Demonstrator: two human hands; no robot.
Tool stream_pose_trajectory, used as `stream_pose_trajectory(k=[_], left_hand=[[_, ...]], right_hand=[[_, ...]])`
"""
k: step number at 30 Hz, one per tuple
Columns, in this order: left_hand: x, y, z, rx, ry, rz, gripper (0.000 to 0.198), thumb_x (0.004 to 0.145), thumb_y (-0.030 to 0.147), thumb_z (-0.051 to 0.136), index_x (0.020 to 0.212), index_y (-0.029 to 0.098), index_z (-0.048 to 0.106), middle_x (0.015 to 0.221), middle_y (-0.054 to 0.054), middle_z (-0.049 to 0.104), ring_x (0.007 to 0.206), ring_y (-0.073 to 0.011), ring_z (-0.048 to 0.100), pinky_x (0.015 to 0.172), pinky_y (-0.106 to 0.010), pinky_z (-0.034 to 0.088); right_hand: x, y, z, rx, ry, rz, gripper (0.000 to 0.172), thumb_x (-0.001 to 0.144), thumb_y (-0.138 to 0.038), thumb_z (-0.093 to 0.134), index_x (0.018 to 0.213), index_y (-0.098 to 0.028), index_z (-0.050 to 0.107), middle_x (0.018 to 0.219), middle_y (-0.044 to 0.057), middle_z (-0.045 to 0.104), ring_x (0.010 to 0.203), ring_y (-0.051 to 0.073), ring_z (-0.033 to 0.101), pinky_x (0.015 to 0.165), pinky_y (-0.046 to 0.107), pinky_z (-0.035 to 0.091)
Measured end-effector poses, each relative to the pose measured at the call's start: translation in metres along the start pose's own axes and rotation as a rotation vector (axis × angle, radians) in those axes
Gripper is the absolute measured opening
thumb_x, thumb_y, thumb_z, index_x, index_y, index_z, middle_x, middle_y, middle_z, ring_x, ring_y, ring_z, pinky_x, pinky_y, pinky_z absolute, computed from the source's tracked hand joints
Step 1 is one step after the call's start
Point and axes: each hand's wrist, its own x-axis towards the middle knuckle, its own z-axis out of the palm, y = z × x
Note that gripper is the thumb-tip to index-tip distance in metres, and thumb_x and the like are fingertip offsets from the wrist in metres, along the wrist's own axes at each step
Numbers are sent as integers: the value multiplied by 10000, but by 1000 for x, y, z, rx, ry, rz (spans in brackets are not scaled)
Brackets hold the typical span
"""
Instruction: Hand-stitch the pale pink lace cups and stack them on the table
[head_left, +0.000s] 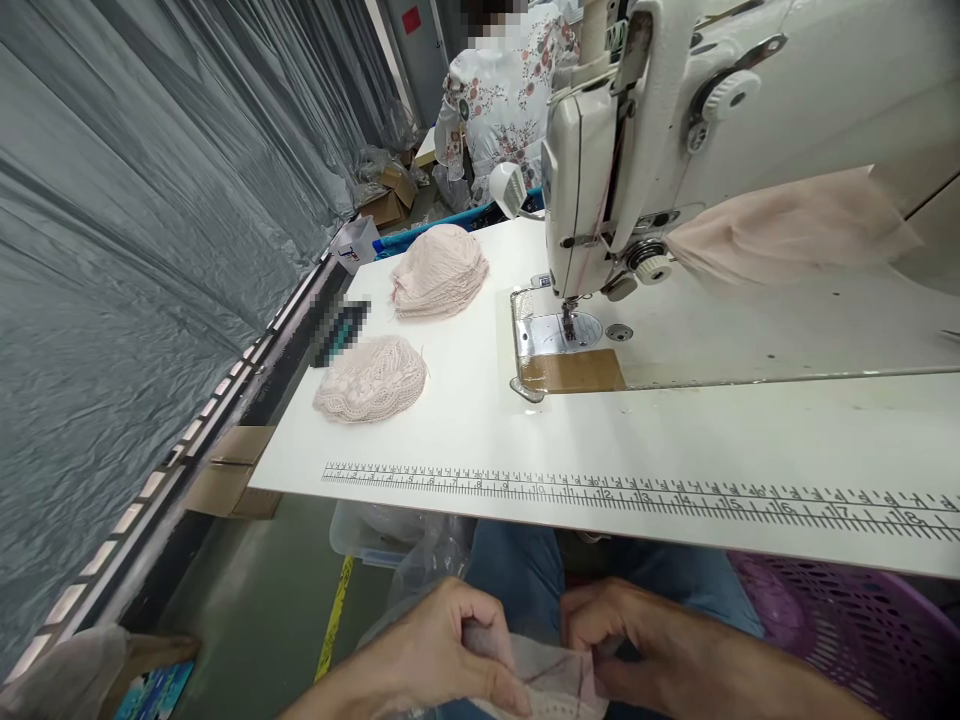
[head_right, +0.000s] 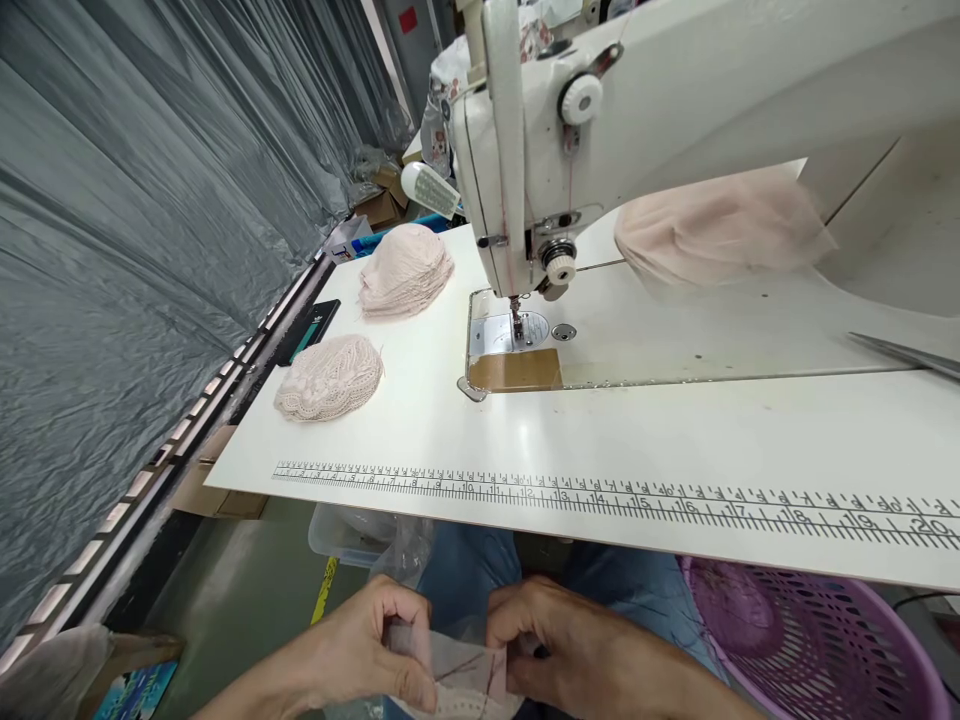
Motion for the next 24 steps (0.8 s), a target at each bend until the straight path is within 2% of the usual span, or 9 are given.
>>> stream_pose_trajectory(k=[5,9,12,16,19,24], left_hand=[[-1,3,1,-26,-35,-37,529,367,552,907,518,136,616,462,64,423,497,-67,328,484,-217,231],[-1,-3,-2,-22,-26,-17,507,390,517,916,542,129,628,503,53,457,519,-69,347,482,-219,207],[1,-7,-2,-39,-25,1,488,423,496,913,574,128,630,571,36,519,560,-75,392,500,-209,235],[2,-5,3,-20,16,-34,520,372,504,918,552,139,595,500,70,451,526,-65,353,487,-204,231],[3,-2,6,-29,44,-21,529,365,517,915,522,138,581,474,77,435,502,-59,328,479,-205,235],[3,0,8,-46,33,-25,520,345,520,915,518,130,619,478,62,479,500,-62,357,489,-203,278]], right_hand=[[-1,0,-1,66,-38,11,92,698,-233,612,701,-161,669,757,-3,584,689,140,527,586,225,361],[-3,0,-2,86,-30,36,123,690,-244,606,716,-153,685,760,-1,596,676,133,509,570,216,350],[-3,0,-2,75,-26,43,131,692,-266,629,717,-156,695,741,-14,578,640,122,476,547,218,322],[0,4,4,40,43,45,197,659,-349,725,702,-168,659,690,-32,514,697,157,481,594,246,325],[2,8,6,61,89,39,229,724,-401,681,710,-179,629,729,-18,528,771,186,507,680,275,367],[2,6,3,98,15,-3,319,785,-458,643,650,-172,597,657,-32,476,642,140,453,567,238,321]])
